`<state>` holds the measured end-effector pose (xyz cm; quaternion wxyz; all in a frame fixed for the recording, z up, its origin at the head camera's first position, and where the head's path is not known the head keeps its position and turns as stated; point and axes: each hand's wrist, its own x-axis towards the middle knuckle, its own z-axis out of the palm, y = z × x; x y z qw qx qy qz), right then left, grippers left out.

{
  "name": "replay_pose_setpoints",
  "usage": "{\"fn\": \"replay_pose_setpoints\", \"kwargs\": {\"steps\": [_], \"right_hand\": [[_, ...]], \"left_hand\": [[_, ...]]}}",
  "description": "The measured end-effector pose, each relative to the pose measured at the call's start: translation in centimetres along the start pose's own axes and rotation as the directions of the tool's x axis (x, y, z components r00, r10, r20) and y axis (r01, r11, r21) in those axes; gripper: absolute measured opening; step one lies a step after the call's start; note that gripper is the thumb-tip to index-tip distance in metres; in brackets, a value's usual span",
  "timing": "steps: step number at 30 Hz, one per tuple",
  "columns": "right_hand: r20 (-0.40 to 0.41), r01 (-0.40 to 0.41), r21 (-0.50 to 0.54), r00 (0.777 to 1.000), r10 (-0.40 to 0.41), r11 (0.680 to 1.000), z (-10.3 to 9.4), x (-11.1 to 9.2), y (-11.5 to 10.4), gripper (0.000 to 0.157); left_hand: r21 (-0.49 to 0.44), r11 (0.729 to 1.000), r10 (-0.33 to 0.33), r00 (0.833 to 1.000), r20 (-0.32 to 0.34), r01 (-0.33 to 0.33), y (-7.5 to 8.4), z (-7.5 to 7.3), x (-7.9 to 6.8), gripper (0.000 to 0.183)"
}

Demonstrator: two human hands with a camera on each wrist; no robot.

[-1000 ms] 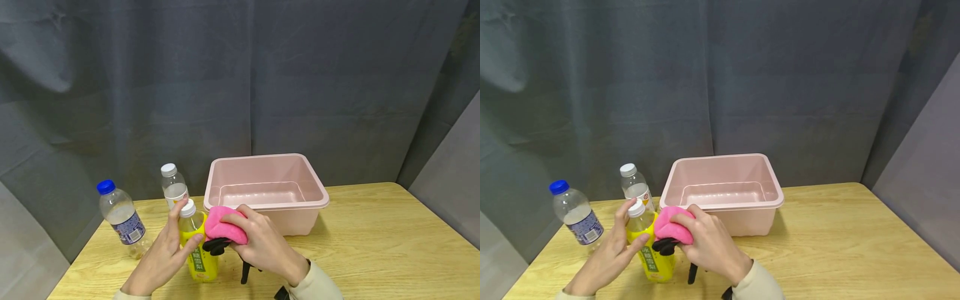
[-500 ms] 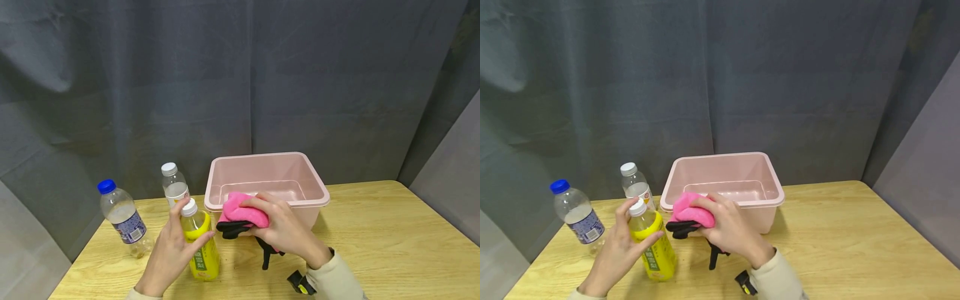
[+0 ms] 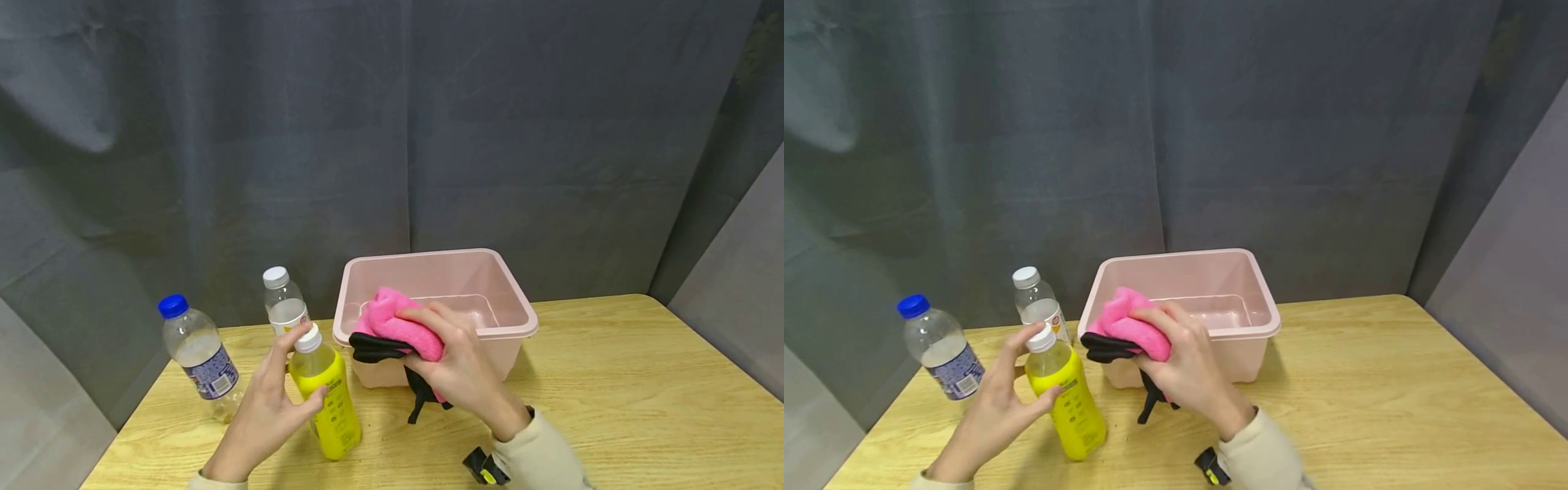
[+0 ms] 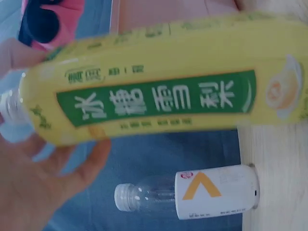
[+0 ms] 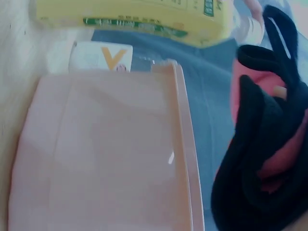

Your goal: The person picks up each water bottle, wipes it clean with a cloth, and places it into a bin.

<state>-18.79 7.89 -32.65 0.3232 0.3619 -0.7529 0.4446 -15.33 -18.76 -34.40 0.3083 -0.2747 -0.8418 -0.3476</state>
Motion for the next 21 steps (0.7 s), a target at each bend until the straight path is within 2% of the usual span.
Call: {"fn": "replay_pose_setpoints", "kwargs": {"steps": [4, 9, 13, 16, 21], "right_hand": [[-0.048, 0.026, 0.121, 0.999, -0.021, 0.992, 0.9, -0.1, -0.4, 0.055], [-0.051, 0.065, 0.190, 0.997, -0.057, 0.980, 2.1, -0.4, -0.7, 0.054], [0.043, 0.045, 0.188, 0.998, -0.054, 0.981, 2.7, -0.8, -0.8, 0.052], [0.127, 0.020, 0.184, 0.991, -0.044, 0.983, 3.0, -1.0, -0.9, 0.049], [0.174, 0.028, 0.180, 0.983, -0.060, 0.983, 3.0, -1.1, -0.8, 0.043]], "left_hand": [[-0.104, 0.995, 0.016, 0.997, 0.074, -0.008, -0.4, -0.4, -0.1, 0.089], [-0.233, 0.971, -0.023, 0.990, 0.142, 0.056, -0.4, -0.7, -0.2, 0.085], [-0.226, 0.966, -0.089, 0.980, 0.177, 0.129, -0.1, -0.7, -0.2, 0.084], [-0.186, 0.968, -0.131, 0.971, 0.198, 0.169, 0.0, -0.8, -0.2, 0.085], [-0.110, 0.982, -0.126, 0.970, 0.208, 0.151, 0.0, -0.9, -0.1, 0.089]]}}
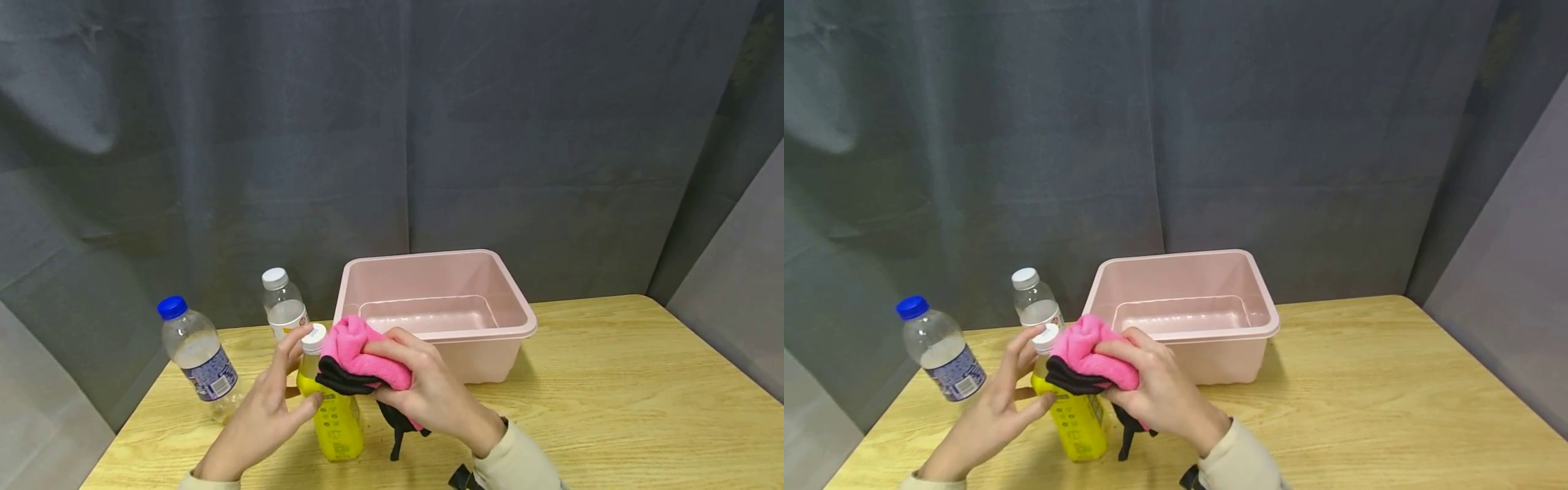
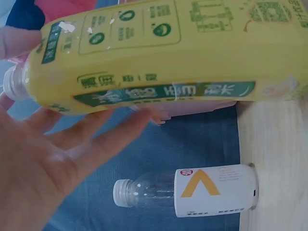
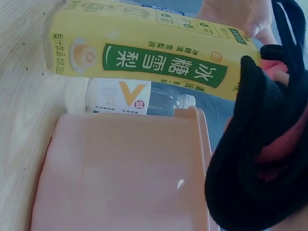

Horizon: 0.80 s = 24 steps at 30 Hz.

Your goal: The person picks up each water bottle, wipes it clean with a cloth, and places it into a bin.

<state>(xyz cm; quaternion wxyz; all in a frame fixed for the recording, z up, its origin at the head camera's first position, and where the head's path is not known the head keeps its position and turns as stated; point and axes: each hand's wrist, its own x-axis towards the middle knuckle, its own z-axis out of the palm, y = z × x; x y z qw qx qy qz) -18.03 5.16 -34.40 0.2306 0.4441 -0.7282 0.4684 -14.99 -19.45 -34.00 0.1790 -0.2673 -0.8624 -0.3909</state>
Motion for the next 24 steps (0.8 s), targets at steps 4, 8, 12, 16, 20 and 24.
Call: {"fn": "replay_pose_setpoints", "kwargs": {"steps": [4, 8, 12, 16, 20, 24], "right_hand": [[0.018, 0.011, -0.045, 1.000, -0.010, 0.999, -0.17, -0.03, 0.03, 0.039], [0.051, 0.010, -0.102, 0.999, -0.005, 0.995, -0.45, -0.07, 0.10, 0.035], [0.086, 0.023, -0.183, 0.996, -0.007, 0.983, -0.60, -0.14, 0.13, 0.033], [0.123, 0.036, -0.264, 0.992, -0.004, 0.964, -0.58, -0.17, -0.08, 0.030], [0.163, 0.027, -0.312, 0.986, 0.026, 0.950, -0.65, -0.23, -0.35, 0.027], [0.260, 0.005, -0.354, 0.961, 0.094, 0.935, -0.49, -0.54, -0.29, 0.025]], "left_hand": [[0.026, 0.998, 0.054, 0.999, 0.002, -0.054, -0.16, 0.36, 0.04, 0.095], [-0.024, 0.998, 0.056, 0.998, 0.017, -0.055, -0.35, 0.54, 0.02, 0.095], [-0.157, 0.987, 0.028, 0.998, 0.055, -0.019, -0.46, 0.41, -0.03, 0.091], [-0.192, 0.981, 0.022, 0.998, 0.067, -0.009, -0.59, 0.27, -0.18, 0.092], [-0.158, 0.987, -0.001, 0.998, 0.062, 0.011, -0.50, 0.27, -0.26, 0.094], [-0.120, 0.992, -0.031, 0.998, 0.056, 0.037, -0.28, 0.34, -0.25, 0.096]]}}
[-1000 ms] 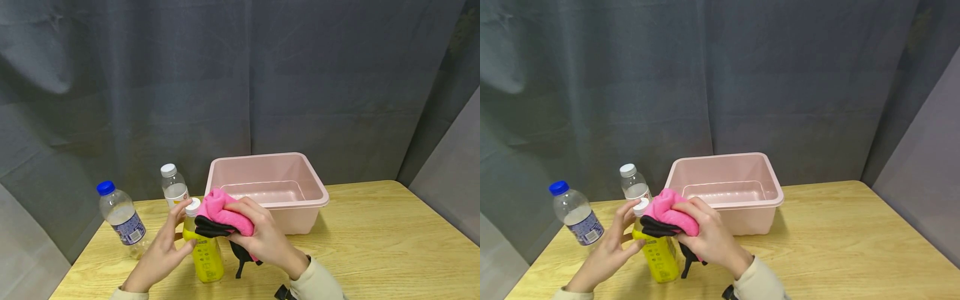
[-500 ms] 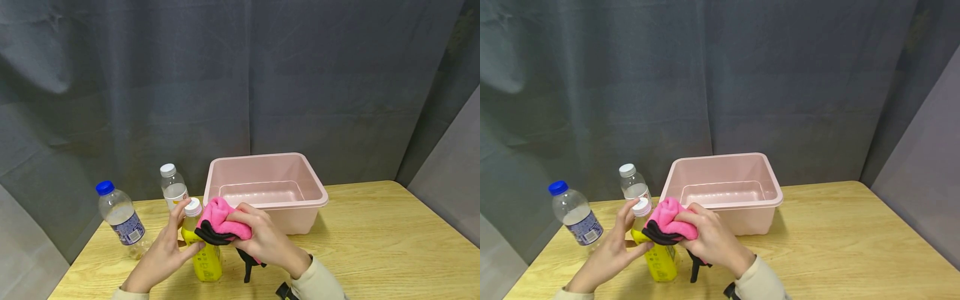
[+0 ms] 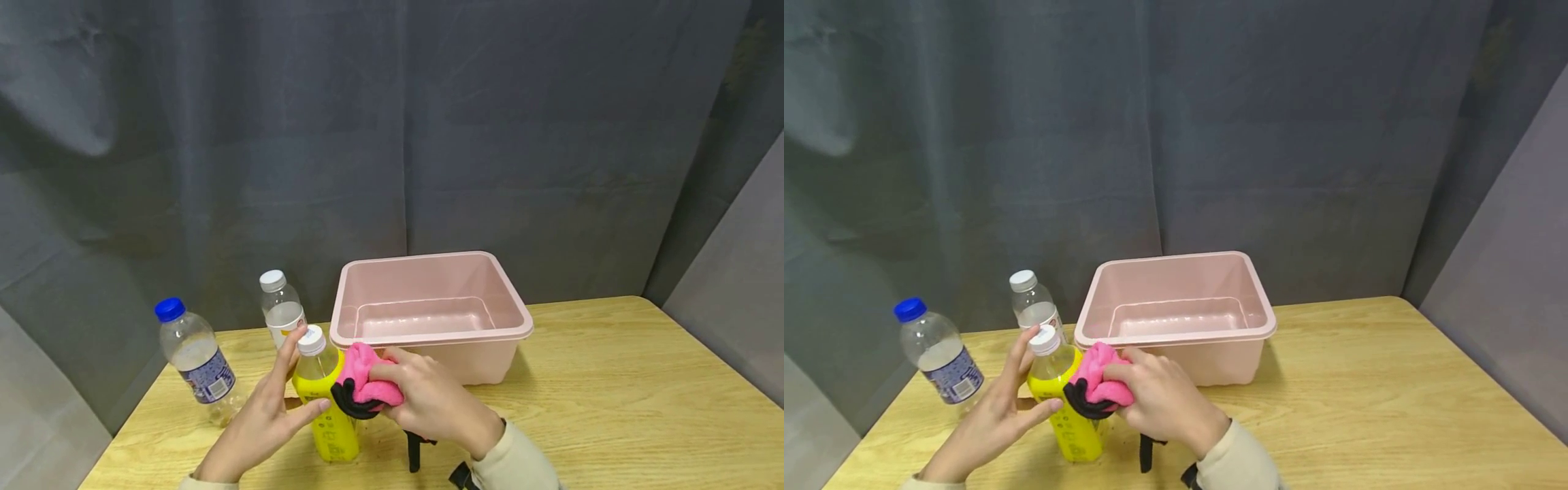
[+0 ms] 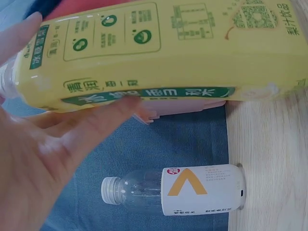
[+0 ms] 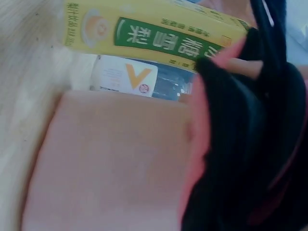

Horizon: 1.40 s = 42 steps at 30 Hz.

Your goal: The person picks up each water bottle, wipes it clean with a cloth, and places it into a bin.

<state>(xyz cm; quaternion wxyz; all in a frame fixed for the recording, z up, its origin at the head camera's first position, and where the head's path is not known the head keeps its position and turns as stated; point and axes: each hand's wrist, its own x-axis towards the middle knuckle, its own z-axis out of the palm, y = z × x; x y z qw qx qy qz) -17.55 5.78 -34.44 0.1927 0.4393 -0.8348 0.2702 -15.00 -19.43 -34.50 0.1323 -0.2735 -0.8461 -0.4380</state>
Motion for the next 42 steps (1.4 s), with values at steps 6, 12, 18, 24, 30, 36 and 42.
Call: {"fn": "replay_pose_setpoints", "kwargs": {"steps": [6, 12, 18, 24, 30, 36, 42], "right_hand": [[0.273, -0.068, -0.083, 0.958, 0.088, 0.994, 1.9, -0.4, 0.6, 0.030], [0.436, -0.051, -0.220, 0.888, 0.145, 0.974, 4.0, -1.2, 1.0, 0.033], [0.432, -0.025, -0.261, 0.891, 0.140, 0.965, 4.6, -1.5, 0.9, 0.034], [0.433, -0.031, -0.277, 0.888, 0.153, 0.960, 3.9, -1.4, 0.8, 0.038], [0.304, -0.029, -0.234, 0.947, 0.102, 0.972, 1.8, -0.6, 0.2, 0.036], [0.045, 0.049, -0.189, 0.998, -0.041, 0.981, 0.2, 0.0, -0.7, 0.036], [-0.232, 0.070, -0.074, 0.969, -0.086, 0.995, -0.4, 0.4, -1.0, 0.040]], "left_hand": [[0.030, 0.999, -0.011, 1.000, -0.019, 0.011, 0.0, 0.1, 0.0, 0.097], [0.073, 0.997, 0.005, 0.999, -0.048, -0.002, 0.0, 0.3, 0.1, 0.098], [0.042, 0.999, -0.002, 0.998, -0.065, 0.005, 0.0, 0.5, 0.2, 0.098], [0.043, 0.999, -0.003, 0.998, -0.060, 0.006, 0.0, 0.5, 0.1, 0.098], [0.080, 0.996, -0.046, 0.998, -0.031, 0.048, 0.2, 0.2, 0.0, 0.099], [0.049, 0.998, -0.043, 0.999, -0.021, 0.044, 0.1, 0.1, 0.0, 0.100], [-0.048, 0.998, -0.036, 0.999, -0.014, 0.035, -0.1, -0.1, -0.1, 0.096]]}}
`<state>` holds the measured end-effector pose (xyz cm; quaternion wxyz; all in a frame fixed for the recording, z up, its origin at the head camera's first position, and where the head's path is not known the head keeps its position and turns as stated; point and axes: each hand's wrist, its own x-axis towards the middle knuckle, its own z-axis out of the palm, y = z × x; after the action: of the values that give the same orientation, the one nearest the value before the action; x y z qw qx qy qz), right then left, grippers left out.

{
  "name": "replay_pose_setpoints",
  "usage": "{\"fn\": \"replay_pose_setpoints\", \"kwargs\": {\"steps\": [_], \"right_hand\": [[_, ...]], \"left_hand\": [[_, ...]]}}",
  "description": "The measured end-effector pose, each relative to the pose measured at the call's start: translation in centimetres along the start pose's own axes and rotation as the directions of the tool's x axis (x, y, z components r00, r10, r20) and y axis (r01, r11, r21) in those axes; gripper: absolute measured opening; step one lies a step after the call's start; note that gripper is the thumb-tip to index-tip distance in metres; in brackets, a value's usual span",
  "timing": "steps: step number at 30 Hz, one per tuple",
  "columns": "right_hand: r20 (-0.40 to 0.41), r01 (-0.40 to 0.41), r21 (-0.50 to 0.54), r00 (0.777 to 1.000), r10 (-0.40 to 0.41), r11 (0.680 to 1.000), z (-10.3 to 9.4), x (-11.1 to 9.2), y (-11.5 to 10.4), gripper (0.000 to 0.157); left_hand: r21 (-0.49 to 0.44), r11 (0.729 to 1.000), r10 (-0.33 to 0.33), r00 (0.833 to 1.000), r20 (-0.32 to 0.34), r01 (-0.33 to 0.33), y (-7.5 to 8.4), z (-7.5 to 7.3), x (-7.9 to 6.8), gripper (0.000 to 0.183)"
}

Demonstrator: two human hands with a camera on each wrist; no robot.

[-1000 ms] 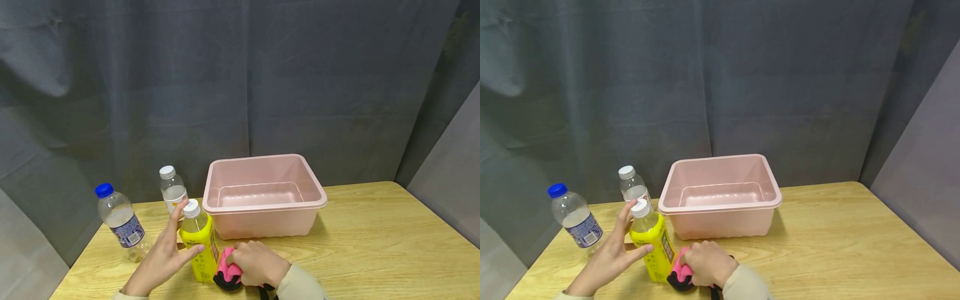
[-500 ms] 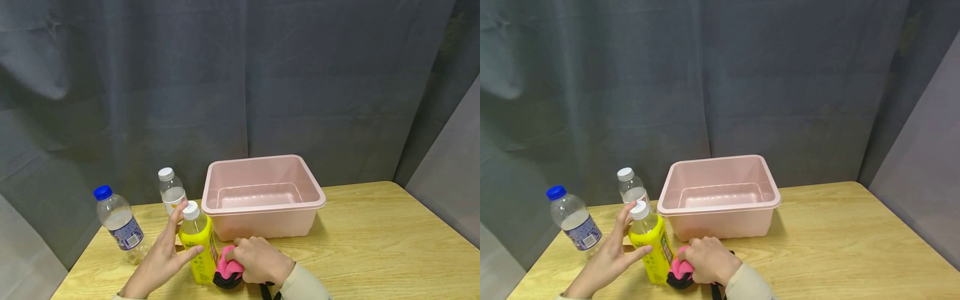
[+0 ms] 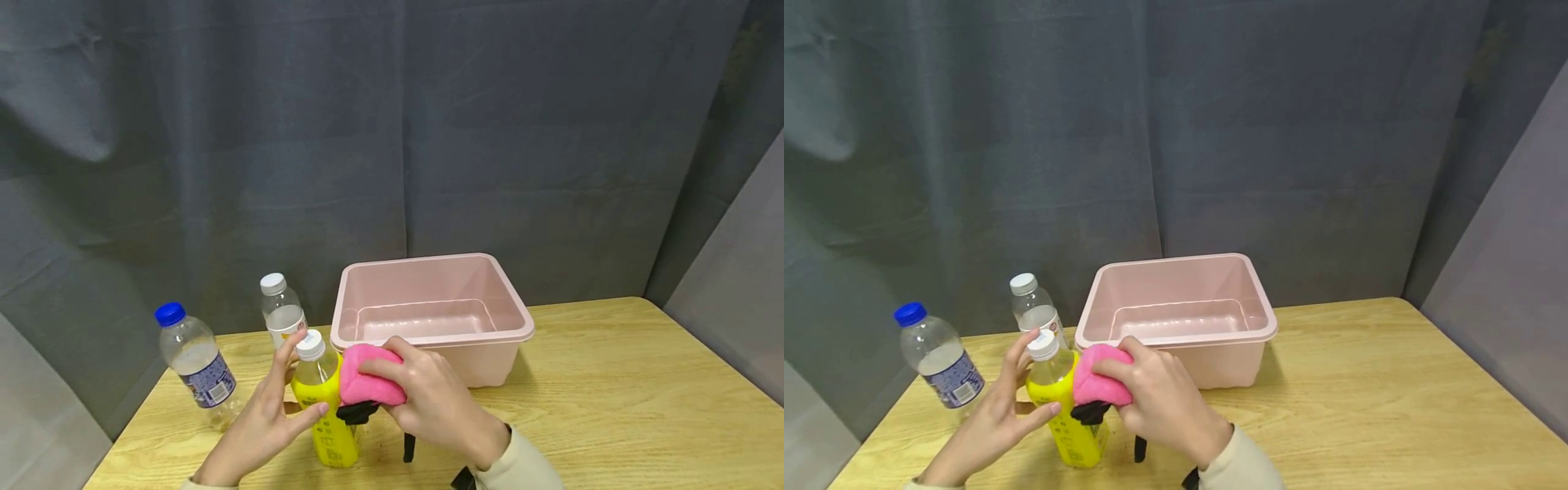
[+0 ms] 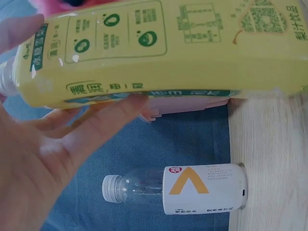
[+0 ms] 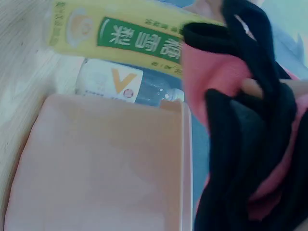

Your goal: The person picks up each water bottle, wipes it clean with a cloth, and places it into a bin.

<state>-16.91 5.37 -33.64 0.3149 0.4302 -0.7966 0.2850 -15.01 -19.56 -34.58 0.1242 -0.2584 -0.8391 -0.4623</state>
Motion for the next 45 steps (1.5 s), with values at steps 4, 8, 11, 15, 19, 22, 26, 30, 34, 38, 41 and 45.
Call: {"fn": "replay_pose_setpoints", "kwargs": {"steps": [4, 8, 11, 15, 19, 22, 26, 30, 34, 38, 41, 45], "right_hand": [[-0.123, -0.031, 0.215, 0.991, 0.058, 0.976, -0.1, 0.4, -0.3, 0.045], [-0.150, -0.048, 0.330, 0.983, 0.102, 0.943, 0.0, 0.6, -0.7, 0.046], [-0.148, -0.046, 0.323, 0.984, 0.098, 0.945, 0.2, 0.6, -0.7, 0.045], [-0.126, -0.051, 0.308, 0.988, 0.093, 0.950, 0.3, 0.4, -0.6, 0.043], [-0.053, -0.078, 0.243, 0.994, 0.094, 0.967, 0.3, 0.2, -0.3, 0.036], [0.053, -0.110, 0.184, 0.993, 0.102, 0.977, 0.4, 0.0, -0.1, 0.029], [0.246, -0.177, 0.132, 0.959, 0.141, 0.975, 0.8, -0.4, 0.3, 0.027], [0.446, -0.217, 0.007, 0.874, 0.191, 0.976, 2.2, -1.2, 0.8, 0.027], [0.596, -0.202, -0.138, 0.765, 0.244, 0.970, 3.9, -2.4, 1.2, 0.033], [0.631, -0.164, -0.194, 0.734, 0.251, 0.967, 4.6, -2.9, 1.3, 0.036], [0.626, -0.150, -0.190, 0.743, 0.237, 0.970, 4.6, -2.9, 1.3, 0.036], [0.616, -0.136, -0.199, 0.753, 0.232, 0.970, 4.3, -2.8, 1.2, 0.034]], "left_hand": [[0.004, 1.000, 0.024, 1.000, 0.007, -0.024, 0.0, -0.1, 0.0, 0.094], [0.011, 0.999, 0.035, 0.999, 0.009, -0.035, 0.0, -0.2, 0.0, 0.095], [-0.003, 1.000, 0.029, 1.000, 0.012, -0.029, 0.0, -0.3, 0.0, 0.096], [-0.005, 0.999, 0.035, 0.999, 0.009, -0.035, 0.1, -0.3, 0.0, 0.095], [0.006, 0.998, 0.062, 0.998, -0.008, -0.062, 0.1, -0.2, 0.0, 0.093], [0.013, 0.997, 0.074, 0.997, -0.024, -0.073, 0.1, -0.1, 0.0, 0.092], [0.026, 0.998, 0.059, 0.998, -0.038, -0.058, 0.1, -0.1, 0.0, 0.094], [0.035, 0.999, 0.038, 0.998, -0.041, -0.037, 0.2, 0.0, 0.0, 0.094], [0.027, 0.999, 0.035, 0.999, -0.037, -0.034, 0.3, 0.1, 0.1, 0.094], [0.019, 0.999, 0.031, 0.999, -0.034, -0.030, 0.4, 0.1, 0.0, 0.093], [0.023, 0.999, 0.024, 0.999, -0.037, -0.023, 0.4, 0.1, 0.0, 0.094], [0.030, 1.000, 0.003, 0.999, -0.040, -0.002, 0.4, 0.1, 0.0, 0.094]]}}
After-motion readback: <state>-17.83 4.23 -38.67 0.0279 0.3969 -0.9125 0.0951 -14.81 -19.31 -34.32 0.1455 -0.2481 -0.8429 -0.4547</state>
